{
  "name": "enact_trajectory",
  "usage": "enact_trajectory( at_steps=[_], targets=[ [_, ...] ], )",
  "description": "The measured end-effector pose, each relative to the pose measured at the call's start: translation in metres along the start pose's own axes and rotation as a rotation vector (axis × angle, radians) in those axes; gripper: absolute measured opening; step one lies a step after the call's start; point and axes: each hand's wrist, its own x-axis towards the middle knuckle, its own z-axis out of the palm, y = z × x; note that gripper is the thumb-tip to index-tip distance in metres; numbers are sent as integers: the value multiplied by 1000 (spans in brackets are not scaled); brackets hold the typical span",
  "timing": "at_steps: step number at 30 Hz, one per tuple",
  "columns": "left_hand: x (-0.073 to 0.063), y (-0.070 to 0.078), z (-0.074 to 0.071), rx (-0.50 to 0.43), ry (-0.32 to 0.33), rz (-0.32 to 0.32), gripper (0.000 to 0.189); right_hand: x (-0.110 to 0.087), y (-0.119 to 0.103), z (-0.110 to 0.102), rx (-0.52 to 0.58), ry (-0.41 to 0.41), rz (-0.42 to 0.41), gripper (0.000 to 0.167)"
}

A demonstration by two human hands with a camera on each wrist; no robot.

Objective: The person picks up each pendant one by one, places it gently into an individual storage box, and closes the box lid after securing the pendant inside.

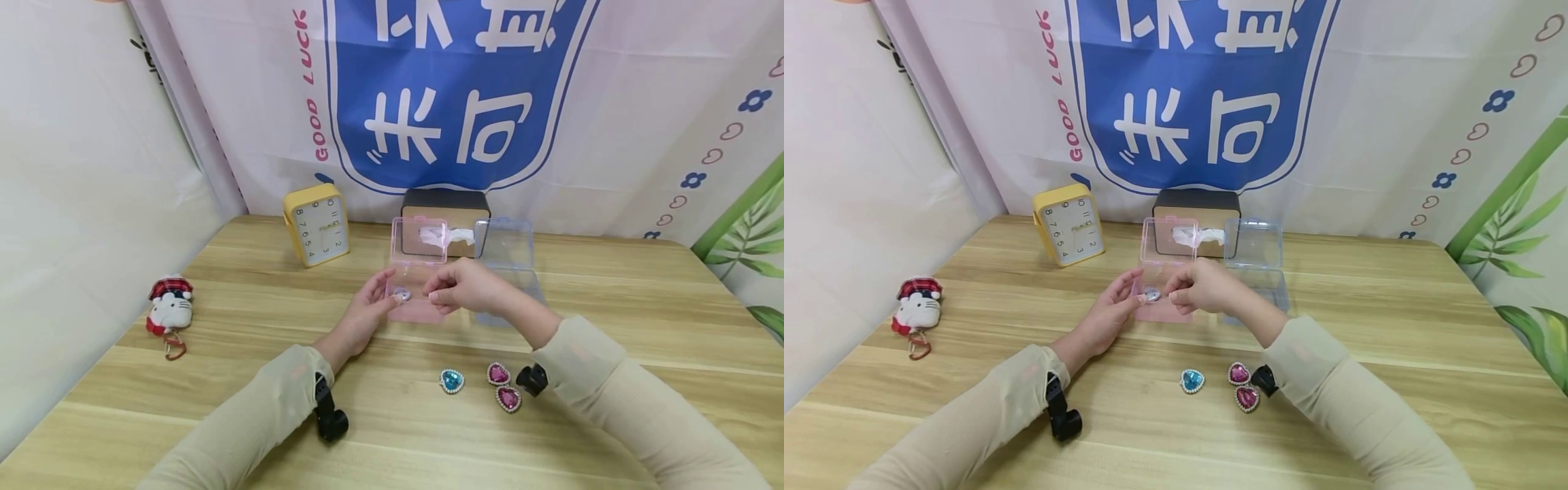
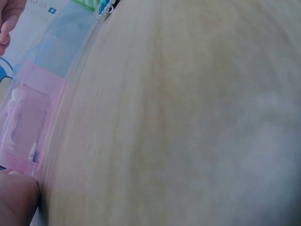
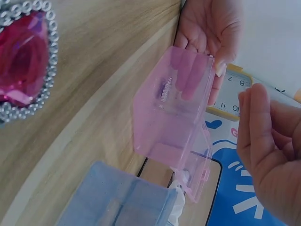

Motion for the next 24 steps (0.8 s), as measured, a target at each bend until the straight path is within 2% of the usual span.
enact_trajectory(
  at_steps=[11, 24],
  targets=[
    [-1, 0, -2, 9, -7, -14, 61, -15, 4, 2, -66, -100, -16, 13],
    [-2, 1, -1, 25, -2, -14, 61, -26, 15, 7, -78, -204, -37, 14]
  ],
)
